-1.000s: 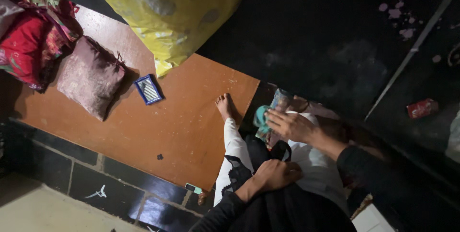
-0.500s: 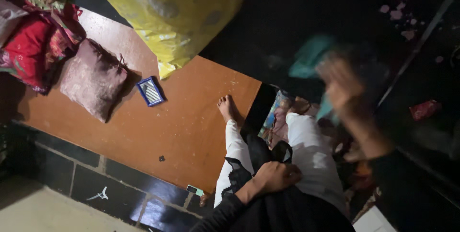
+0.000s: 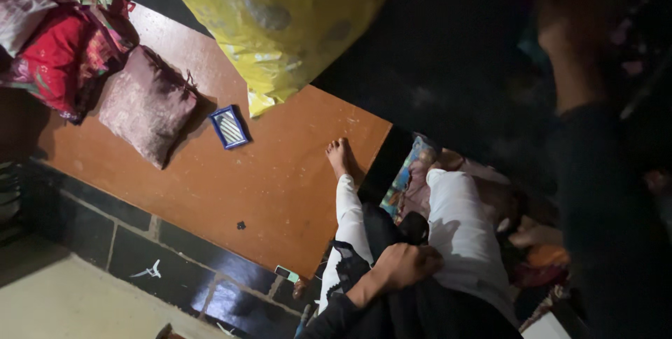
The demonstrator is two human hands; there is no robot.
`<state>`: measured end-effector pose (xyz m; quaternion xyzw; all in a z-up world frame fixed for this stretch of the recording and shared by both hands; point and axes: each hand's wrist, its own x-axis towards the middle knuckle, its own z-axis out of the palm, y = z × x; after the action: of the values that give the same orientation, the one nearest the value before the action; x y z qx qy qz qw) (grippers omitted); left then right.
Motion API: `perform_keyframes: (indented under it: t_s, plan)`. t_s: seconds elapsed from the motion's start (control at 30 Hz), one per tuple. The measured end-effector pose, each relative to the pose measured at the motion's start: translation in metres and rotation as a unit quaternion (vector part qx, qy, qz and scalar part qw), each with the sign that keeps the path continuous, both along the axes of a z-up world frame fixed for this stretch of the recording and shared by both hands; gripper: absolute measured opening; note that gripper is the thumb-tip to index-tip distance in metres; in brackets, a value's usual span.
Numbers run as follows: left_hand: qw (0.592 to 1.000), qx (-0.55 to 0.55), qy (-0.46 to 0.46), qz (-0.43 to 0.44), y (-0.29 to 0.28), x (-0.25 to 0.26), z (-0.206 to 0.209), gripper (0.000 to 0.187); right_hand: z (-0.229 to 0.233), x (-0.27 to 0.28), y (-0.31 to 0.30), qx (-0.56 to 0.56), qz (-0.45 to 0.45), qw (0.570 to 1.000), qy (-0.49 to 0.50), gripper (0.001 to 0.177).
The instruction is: The person wipes the surface of a black bench or table by hand with a cloth, moving several plastic bags and other items to clean different sections.
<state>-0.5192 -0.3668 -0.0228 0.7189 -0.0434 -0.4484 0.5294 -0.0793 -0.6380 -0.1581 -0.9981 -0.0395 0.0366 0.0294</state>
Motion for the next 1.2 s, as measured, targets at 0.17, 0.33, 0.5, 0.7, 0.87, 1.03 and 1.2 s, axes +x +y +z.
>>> perform_keyframes:
  t_s: [0.17,0.33,0.5,0.7,0.87,1.03,1.2]
  plan:
    - [1.0,0.002,0.005,0.009,0.009,0.001,-0.001,0.033,0.034,0.012,0.099,0.058,0.027,0.993,0.098,0.043]
    - [1.0,0.002,-0.002,0.018,0.012,0.004,0.004,0.033,0.063,-0.024,0.175,0.005,0.293,0.955,-0.039,0.044]
    - [1.0,-0.009,-0.002,0.02,0.019,0.011,0.01,0.032,0.11,-0.094,0.212,0.071,0.397,0.915,-0.026,0.055]
    - [1.0,-0.006,-0.024,0.008,0.023,0.011,0.012,0.032,0.086,-0.183,0.208,0.16,0.522,0.837,-0.034,0.041]
    - [1.0,0.008,-0.013,-0.009,0.029,0.009,0.016,0.032,0.048,-0.276,0.162,0.27,0.53,0.783,0.182,0.027]
    - [0.999,-0.012,-0.032,-0.031,0.033,0.008,0.014,0.031,0.071,-0.279,0.137,0.159,0.419,0.855,0.262,0.035]
    - [0.998,0.004,-0.018,-0.052,0.031,0.011,0.017,0.031,0.146,-0.184,0.068,0.326,0.217,0.92,-0.001,0.031]
